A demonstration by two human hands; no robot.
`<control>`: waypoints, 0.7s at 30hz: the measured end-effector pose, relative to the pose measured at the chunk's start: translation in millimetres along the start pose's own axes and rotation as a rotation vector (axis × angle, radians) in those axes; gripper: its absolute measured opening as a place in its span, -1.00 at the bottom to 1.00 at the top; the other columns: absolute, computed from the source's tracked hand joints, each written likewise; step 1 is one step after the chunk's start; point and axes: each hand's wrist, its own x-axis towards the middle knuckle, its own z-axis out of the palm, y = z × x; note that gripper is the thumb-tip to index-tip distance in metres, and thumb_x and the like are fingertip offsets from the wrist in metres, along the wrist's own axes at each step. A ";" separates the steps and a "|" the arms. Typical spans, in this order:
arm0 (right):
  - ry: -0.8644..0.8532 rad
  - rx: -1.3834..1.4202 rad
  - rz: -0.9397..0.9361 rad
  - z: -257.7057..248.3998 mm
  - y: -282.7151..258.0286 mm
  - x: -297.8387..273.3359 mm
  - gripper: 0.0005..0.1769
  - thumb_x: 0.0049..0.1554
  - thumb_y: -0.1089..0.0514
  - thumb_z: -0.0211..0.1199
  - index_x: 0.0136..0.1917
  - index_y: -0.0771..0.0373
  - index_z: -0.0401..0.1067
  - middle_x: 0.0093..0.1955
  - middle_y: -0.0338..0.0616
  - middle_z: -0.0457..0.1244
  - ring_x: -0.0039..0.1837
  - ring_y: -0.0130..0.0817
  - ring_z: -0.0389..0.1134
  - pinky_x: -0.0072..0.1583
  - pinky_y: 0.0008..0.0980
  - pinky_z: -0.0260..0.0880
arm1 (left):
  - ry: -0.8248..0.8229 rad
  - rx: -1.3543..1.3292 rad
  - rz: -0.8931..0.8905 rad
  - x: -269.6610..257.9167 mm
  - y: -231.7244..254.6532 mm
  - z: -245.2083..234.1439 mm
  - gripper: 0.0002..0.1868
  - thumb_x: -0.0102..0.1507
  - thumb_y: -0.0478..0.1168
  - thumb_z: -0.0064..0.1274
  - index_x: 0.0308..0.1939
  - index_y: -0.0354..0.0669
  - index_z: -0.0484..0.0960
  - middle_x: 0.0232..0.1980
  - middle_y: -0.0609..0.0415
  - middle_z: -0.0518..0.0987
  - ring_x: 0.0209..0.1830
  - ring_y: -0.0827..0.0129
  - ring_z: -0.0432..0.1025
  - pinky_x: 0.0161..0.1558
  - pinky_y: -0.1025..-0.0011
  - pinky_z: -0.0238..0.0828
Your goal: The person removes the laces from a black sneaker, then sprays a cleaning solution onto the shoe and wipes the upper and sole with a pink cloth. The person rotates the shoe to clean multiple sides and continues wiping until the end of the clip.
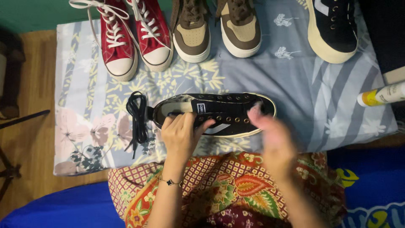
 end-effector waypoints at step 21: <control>0.018 -0.322 0.051 -16.8 126.5 -51.0 -0.43 0.03 0.43 0.23 0.34 0.37 0.35 0.21 0.09 0.28 0.21 0.06 0.33 0.23 -0.03 0.34 | -0.006 0.097 0.168 -2.2 -27.9 -42.3 -0.56 0.06 0.06 0.29 -0.33 -0.23 0.53 -0.13 -0.06 0.65 0.03 0.01 0.49 0.16 0.11 0.37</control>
